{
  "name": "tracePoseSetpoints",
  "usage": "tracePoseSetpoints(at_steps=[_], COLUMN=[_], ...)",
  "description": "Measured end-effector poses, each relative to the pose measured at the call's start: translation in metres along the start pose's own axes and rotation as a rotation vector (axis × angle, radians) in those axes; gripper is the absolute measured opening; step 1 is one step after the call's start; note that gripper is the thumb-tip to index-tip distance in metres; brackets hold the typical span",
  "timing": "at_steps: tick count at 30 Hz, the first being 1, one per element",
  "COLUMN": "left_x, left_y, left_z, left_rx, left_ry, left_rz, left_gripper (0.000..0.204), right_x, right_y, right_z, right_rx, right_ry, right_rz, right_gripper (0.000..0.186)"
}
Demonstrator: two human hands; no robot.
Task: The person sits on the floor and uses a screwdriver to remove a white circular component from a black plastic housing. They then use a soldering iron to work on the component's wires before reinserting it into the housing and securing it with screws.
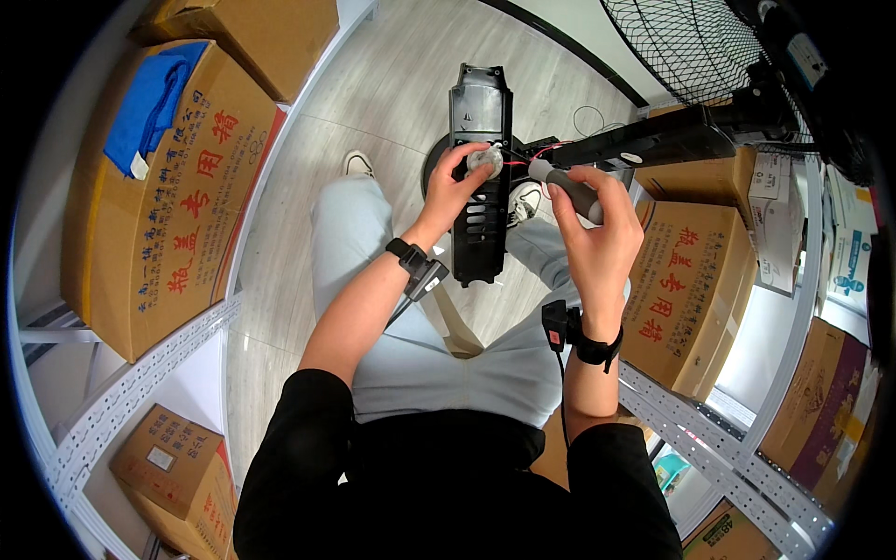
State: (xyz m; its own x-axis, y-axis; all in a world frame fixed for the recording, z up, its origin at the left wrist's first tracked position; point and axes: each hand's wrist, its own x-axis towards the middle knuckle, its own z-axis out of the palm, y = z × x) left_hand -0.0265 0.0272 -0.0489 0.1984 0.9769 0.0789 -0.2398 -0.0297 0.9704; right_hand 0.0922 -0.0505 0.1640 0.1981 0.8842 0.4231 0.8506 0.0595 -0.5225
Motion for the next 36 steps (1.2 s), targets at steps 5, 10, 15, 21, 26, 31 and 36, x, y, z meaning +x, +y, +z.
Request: tracePoseSetpoints(at_steps=[5,10,15,21,26,31,36], left_x=[0.000,0.000,-0.001,-0.001,0.000,0.001,0.000], left_y=[0.002,0.002,0.002,-0.001,-0.008,-0.009,-0.005], left_z=[0.001,0.000,0.000,0.002,0.000,0.002,0.000], left_rx=[0.048,0.040,0.042,-0.004,0.002,-0.046,0.016], left_ry=[-0.001,-0.001,0.005,0.003,0.013,0.039,0.013], left_rz=[0.044,0.015,0.037,-0.033,-0.019,-0.046,-0.039], left_gripper=[0.031,0.031,0.032,0.034,0.034,0.035,0.036], right_x=[0.005,0.013,0.015,0.021,0.015,0.019,0.018], right_y=[-0.005,-0.008,-0.008,0.003,0.000,0.006,0.003], right_z=[0.001,-0.003,-0.007,-0.004,0.000,-0.008,-0.003], right_rx=[-0.068,-0.129,-0.124,-0.169,-0.119,-0.243,-0.007], right_ry=[-0.016,-0.029,-0.119,-0.060,-0.102,-0.160,-0.126], right_rz=[0.003,-0.133,0.029,-0.093,0.026,0.146,0.010], right_gripper=[0.021,0.024,0.029,0.027,0.035,0.041,0.038])
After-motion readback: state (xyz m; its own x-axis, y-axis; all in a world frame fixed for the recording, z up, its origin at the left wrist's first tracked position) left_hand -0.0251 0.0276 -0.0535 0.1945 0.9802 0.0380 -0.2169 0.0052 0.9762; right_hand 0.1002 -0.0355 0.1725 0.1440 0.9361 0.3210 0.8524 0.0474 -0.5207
